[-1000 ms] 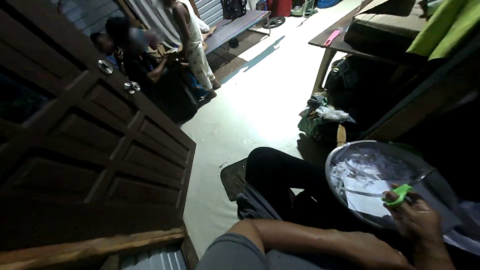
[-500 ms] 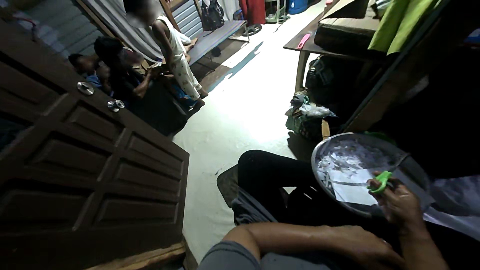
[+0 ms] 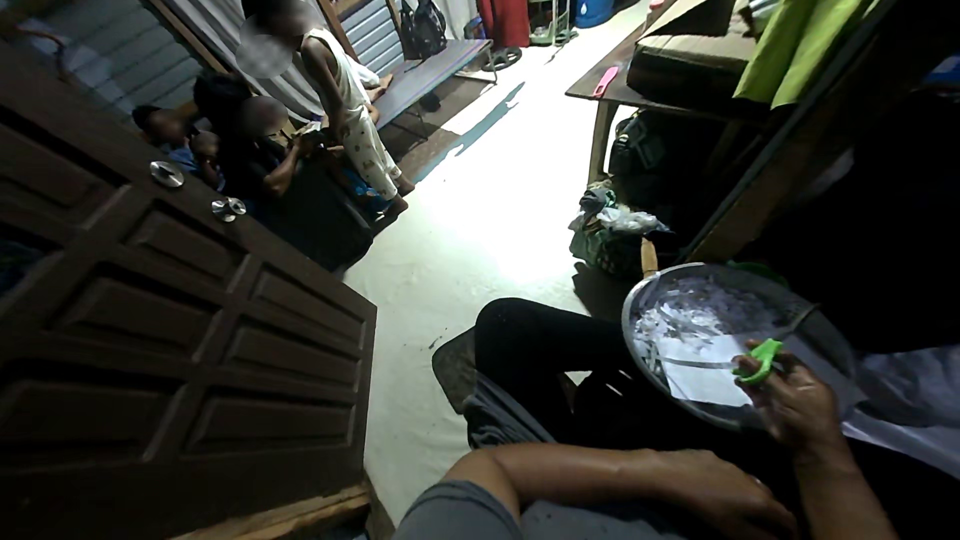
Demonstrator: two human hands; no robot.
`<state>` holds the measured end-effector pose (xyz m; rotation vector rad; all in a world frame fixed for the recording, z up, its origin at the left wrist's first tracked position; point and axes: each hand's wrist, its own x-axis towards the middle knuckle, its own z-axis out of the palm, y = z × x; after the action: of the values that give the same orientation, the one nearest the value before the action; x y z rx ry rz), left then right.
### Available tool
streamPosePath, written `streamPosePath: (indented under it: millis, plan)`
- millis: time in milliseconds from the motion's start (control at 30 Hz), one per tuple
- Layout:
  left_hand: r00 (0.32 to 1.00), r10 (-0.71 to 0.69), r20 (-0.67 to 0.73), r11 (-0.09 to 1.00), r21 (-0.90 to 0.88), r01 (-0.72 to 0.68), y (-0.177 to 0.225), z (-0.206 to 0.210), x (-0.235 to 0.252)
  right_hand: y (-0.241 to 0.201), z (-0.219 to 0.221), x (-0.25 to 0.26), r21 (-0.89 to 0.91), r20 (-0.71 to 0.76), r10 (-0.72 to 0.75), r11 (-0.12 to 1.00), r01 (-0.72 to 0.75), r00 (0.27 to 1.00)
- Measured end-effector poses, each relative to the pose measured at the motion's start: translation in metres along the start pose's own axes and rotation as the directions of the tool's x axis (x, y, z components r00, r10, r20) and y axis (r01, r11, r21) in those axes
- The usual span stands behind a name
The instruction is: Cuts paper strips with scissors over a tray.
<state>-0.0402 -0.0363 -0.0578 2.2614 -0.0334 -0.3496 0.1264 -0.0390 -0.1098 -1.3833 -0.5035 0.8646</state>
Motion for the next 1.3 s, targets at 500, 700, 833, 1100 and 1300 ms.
streamPosePath:
  millis: [500, 700, 833, 1100, 1300]
  plan:
    - [0.625, -0.071, -0.777, 0.996, -0.089, 0.002, -0.057, -0.051, 0.006, 0.000, 0.011, -0.008, 0.061, -0.044, -0.039, 0.997, 0.042, 0.998]
    - [0.634, -0.259, -0.729, 0.964, -0.151, 0.220, -0.059, -0.057, 0.009, -0.001, 0.011, -0.008, 0.086, -0.028, -0.054, 0.995, 0.057, 0.998]
    - [0.640, -0.277, -0.717, 0.960, -0.176, 0.217, -0.057, -0.055, 0.007, 0.001, 0.010, -0.008, 0.113, -0.028, -0.069, 0.991, 0.071, 0.997]
    - [0.652, -0.398, -0.645, 0.915, -0.333, 0.229, -0.061, -0.060, -0.001, 0.002, 0.011, -0.007, 0.123, 0.001, -0.101, 0.987, 0.100, 0.995]
    - [0.679, -0.444, -0.585, 0.886, -0.399, 0.235, -0.056, -0.066, -0.006, 0.002, 0.008, -0.006, 0.108, -0.024, -0.101, 0.989, 0.103, 0.995]
